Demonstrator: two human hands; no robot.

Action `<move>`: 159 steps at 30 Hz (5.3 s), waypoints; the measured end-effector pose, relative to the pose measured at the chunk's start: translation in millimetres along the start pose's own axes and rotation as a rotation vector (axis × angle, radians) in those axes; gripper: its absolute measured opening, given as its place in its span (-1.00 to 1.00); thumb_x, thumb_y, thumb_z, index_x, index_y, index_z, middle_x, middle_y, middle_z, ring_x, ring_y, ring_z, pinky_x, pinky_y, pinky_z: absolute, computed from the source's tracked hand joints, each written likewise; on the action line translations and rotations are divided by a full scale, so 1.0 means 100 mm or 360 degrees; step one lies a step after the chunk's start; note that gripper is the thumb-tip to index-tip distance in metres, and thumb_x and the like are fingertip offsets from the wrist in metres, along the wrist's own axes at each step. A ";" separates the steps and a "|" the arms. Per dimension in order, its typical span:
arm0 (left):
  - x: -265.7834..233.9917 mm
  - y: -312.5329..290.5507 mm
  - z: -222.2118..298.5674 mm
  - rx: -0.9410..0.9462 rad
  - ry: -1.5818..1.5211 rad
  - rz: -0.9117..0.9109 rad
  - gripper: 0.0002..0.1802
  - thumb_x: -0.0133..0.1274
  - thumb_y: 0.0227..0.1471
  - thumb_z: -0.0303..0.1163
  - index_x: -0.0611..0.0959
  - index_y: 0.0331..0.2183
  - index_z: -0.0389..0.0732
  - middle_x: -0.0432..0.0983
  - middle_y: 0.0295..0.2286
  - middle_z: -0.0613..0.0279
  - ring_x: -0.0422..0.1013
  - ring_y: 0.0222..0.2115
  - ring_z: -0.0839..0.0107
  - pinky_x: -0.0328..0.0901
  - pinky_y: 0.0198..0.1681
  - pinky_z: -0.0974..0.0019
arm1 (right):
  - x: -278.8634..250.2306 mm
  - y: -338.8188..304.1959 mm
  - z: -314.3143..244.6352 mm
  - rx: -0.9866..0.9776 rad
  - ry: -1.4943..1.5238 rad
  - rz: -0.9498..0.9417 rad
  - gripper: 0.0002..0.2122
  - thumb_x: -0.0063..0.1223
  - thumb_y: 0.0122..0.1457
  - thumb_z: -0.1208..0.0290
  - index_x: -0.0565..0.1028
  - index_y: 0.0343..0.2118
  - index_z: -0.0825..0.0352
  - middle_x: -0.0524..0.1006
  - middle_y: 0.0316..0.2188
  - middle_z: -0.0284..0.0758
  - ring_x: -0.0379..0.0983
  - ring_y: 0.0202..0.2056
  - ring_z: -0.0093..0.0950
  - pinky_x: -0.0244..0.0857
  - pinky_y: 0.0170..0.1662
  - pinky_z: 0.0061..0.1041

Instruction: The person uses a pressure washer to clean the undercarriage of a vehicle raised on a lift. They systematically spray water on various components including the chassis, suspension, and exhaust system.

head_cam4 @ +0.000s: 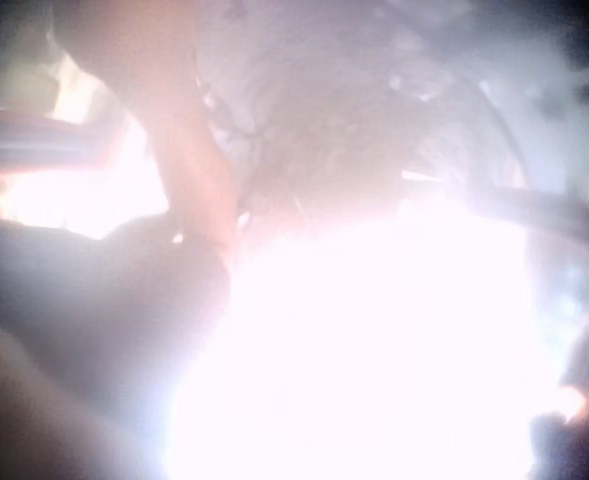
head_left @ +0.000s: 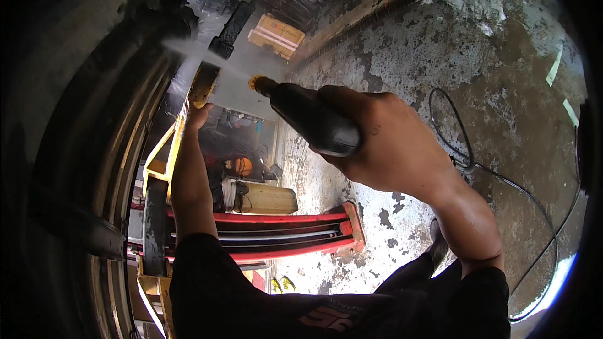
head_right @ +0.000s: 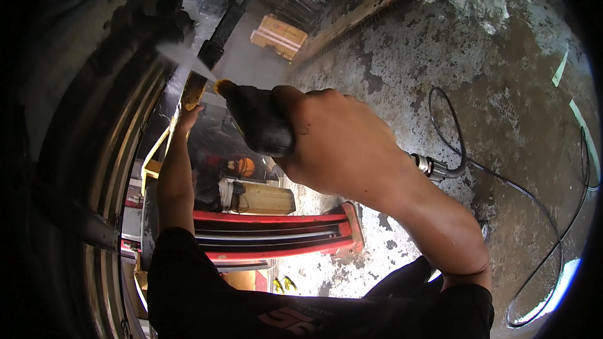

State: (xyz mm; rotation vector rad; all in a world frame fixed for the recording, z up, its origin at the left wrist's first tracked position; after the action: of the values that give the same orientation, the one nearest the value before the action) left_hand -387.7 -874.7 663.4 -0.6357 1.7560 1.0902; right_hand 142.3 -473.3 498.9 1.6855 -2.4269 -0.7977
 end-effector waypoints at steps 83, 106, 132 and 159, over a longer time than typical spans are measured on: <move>-3.30 -3.96 3.01 0.0249 0.0163 0.1635 -0.12 0.26 0.03 -0.23 0.16 0.23 -0.27 0.12 0.09 -0.16 0.20 0.11 0.03 0.15 0.18 0.01 | -1.47 -1.28 -0.38 -0.0412 0.0563 -0.0069 -0.47 0.26 0.09 0.25 0.41 0.07 0.43 0.57 -0.11 -0.09 0.53 -0.05 -0.26 0.42 0.04 -0.29; -3.43 -3.47 3.05 0.0173 -0.0763 0.1685 -0.17 0.21 0.01 -0.32 0.19 0.21 -0.36 0.18 0.13 -0.11 0.23 0.09 0.12 0.21 0.16 0.09 | -2.37 -0.83 -0.37 -0.0139 0.0233 -0.0559 -0.66 0.13 0.21 0.10 0.54 -0.04 0.17 0.65 -0.30 -0.32 0.57 -0.19 -0.42 0.36 -0.02 -0.31; -3.32 -3.66 2.79 -0.0378 -0.0621 0.1710 -0.11 0.22 -0.07 -0.39 0.16 0.24 -0.27 0.28 0.09 -0.06 0.35 -0.01 0.15 0.34 0.00 0.14 | -1.15 1.02 -0.22 -0.0349 0.0057 -0.0223 -0.60 0.17 0.16 0.04 0.61 -0.10 0.25 0.64 -0.26 -0.10 0.60 -0.17 -0.20 0.45 -0.07 -0.30; -3.56 -3.62 2.80 -0.0251 -0.0438 0.1494 -0.57 -0.01 0.07 -0.35 0.56 -0.02 -0.33 0.53 -0.16 0.10 0.45 -0.19 0.29 0.35 -0.07 0.18 | -0.13 1.51 -0.66 -0.0289 0.0332 -0.0507 -0.68 0.18 0.07 0.35 0.59 -0.09 0.29 0.60 -0.09 -0.21 0.56 -0.03 -0.26 0.48 -0.11 -0.27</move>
State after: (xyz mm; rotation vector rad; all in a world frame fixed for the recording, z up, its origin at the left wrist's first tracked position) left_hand 172.9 -814.0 797.5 0.3141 1.7393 1.8470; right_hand 42.5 -446.5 627.1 1.9949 -1.9180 -0.8007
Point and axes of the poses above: each hand's wrist, its own y-axis towards the middle knuckle, its own x-axis out of the palm, z = x × y, the point moved 9 cm from there along y, towards the middle knuckle
